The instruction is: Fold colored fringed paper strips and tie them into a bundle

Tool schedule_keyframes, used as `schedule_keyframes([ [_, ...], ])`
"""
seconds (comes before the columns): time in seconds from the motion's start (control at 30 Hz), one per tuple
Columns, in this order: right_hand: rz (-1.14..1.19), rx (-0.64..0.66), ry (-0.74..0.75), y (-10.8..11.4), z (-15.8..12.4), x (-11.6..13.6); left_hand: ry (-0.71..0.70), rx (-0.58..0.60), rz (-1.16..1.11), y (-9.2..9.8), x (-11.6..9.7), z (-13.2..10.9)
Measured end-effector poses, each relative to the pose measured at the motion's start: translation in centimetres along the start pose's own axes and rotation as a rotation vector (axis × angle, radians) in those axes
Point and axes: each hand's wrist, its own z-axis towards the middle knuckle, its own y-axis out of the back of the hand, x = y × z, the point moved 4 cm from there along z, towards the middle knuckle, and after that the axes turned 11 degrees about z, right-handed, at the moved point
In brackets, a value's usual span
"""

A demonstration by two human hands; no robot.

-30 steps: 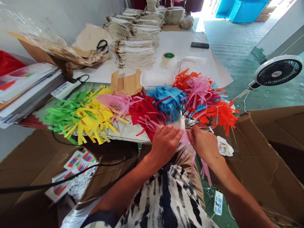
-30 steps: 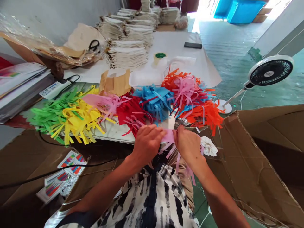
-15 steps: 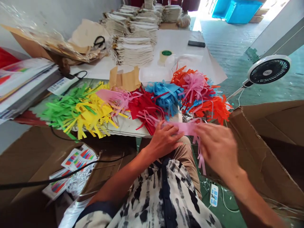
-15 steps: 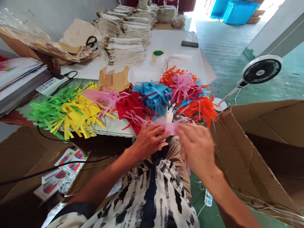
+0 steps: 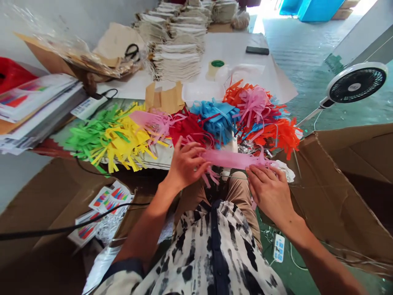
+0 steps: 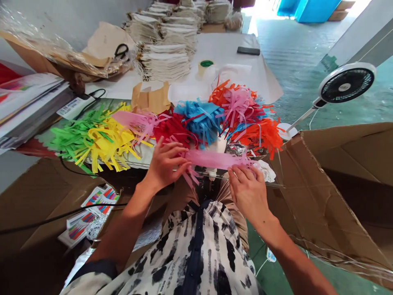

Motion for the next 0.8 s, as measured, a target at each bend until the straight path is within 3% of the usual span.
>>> schedule_keyframes([
  [0.1, 0.011, 0.004, -0.016, -0.1, 0.2, 0.1, 0.246, -0.122, 0.103, 2.2, 1.2, 0.5],
  [0.2, 0.03, 0.003, -0.033, 0.0, 0.5, 0.1, 0.348, -0.203, 0.133, 3.4, -1.0, 1.1],
  [0.27, 0.037, 0.011, -0.036, 0.2, 0.8, 0.0, 0.202, -0.173, 0.062, 2.8, -4.0, 1.5],
  [0.33, 0.032, 0.019, -0.032, 0.5, 1.0, 0.0, -0.097, -0.056, -0.038, 0.8, -7.3, 1.4],
  [0.4, 0.027, 0.022, -0.024, 0.8, 1.0, 0.1, -0.212, 0.032, -0.065, -1.5, -9.1, 0.7],
  [0.53, 0.028, 0.01, -0.014, 1.0, 0.7, 0.8, -0.236, 0.091, -0.049, -4.4, -9.6, -1.1],
  [0.67, 0.075, 0.03, 0.044, 0.4, 0.6, 1.4, -0.234, 0.077, -0.03, -4.2, -9.2, -2.0],
  [0.8, 0.196, 0.022, 0.003, 0.1, 0.8, 0.3, -0.136, 0.113, -0.073, -3.4, -7.9, -1.3],
])
